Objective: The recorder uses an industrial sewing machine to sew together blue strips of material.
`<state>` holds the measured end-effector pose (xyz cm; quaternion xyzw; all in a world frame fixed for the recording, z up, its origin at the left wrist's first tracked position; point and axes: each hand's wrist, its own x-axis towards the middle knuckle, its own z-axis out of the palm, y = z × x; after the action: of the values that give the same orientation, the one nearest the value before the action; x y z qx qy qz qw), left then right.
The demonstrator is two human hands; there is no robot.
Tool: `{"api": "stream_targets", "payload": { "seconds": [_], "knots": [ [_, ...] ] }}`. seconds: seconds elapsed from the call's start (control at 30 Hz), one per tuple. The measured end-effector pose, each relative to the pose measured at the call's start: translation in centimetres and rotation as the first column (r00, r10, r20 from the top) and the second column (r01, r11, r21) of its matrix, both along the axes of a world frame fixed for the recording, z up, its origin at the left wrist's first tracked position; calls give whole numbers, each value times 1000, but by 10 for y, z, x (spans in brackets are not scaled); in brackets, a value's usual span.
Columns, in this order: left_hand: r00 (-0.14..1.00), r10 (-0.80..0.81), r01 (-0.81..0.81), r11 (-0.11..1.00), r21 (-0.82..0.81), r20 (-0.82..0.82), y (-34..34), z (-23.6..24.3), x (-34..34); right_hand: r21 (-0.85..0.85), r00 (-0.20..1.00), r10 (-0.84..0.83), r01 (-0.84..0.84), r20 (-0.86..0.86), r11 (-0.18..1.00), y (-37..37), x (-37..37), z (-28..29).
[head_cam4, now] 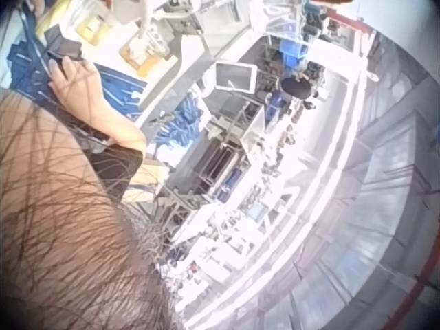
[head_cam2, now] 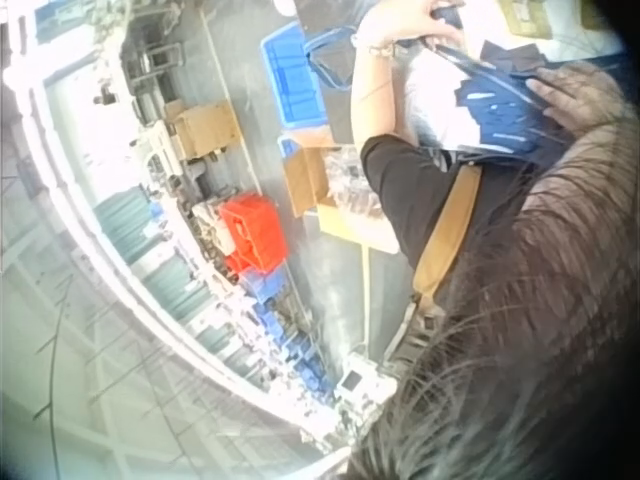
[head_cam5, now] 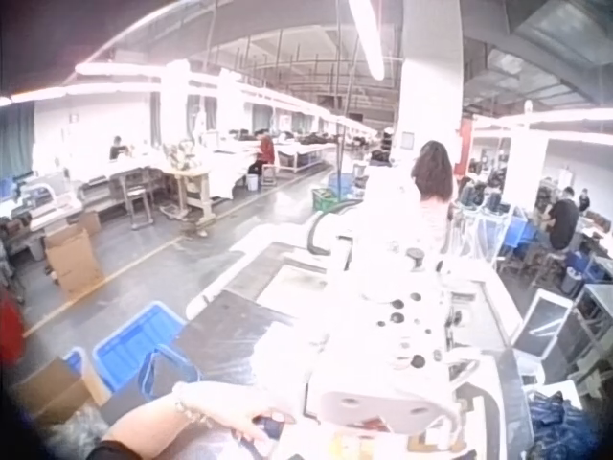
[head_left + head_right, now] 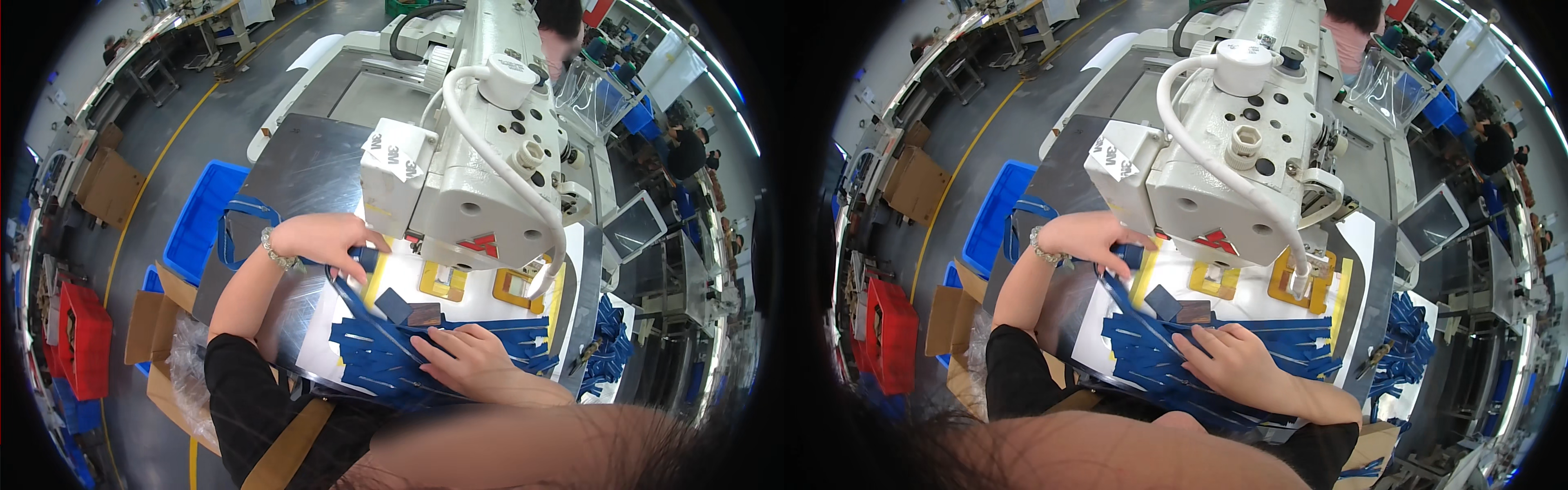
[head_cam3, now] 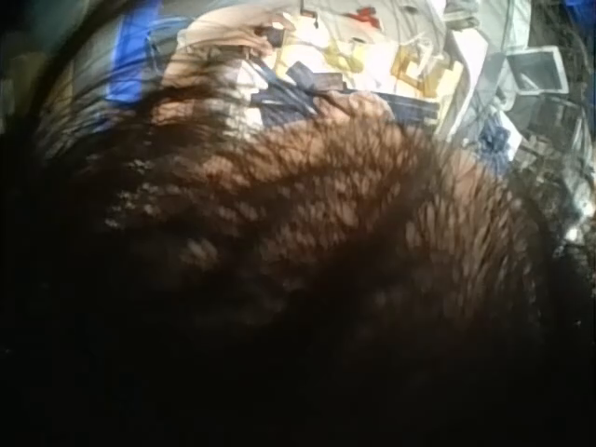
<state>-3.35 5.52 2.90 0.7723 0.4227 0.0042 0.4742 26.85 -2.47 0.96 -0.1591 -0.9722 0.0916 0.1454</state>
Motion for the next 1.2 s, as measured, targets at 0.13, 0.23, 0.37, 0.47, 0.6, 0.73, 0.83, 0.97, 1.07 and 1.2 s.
{"api": "stream_targets", "payload": {
  "seconds": [0.13,0.23,0.37,0.47,0.6,0.73,0.83,0.97,1.07,1.2],
  "knots": [
    [980,147,-96,940,327,-137,-6,-26,-28,-73,999,53,-52,5,996,12,-8,-12],
    [959,230,-150,906,397,-164,-2,-38,-33,-51,995,-41,46,90,998,15,-7,-15],
    [888,337,72,569,819,-312,-27,-31,-10,-11,992,-115,116,58,993,27,-4,-20],
    [953,72,145,742,655,-293,-34,-35,8,-47,986,-158,160,48,986,38,-1,-31],
    [982,-187,145,794,591,11,-44,-47,44,-81,980,-193,188,-54,979,51,-4,-42],
    [978,-195,204,857,473,-69,-37,-58,50,-119,970,-207,192,-131,974,57,-7,-46],
    [964,-256,262,848,460,-78,-33,-58,46,-197,953,-252,219,-165,956,58,-9,-45],
    [973,-225,163,816,554,44,-35,-48,53,-485,926,-354,251,-132,838,58,-7,-42],
    [927,-303,62,705,706,222,-40,-42,58,-787,931,-363,193,-42,586,65,0,-45],
    [891,-396,101,651,753,223,-51,-50,66,-989,933,-340,-76,-116,127,65,5,-39]
  ]
}}
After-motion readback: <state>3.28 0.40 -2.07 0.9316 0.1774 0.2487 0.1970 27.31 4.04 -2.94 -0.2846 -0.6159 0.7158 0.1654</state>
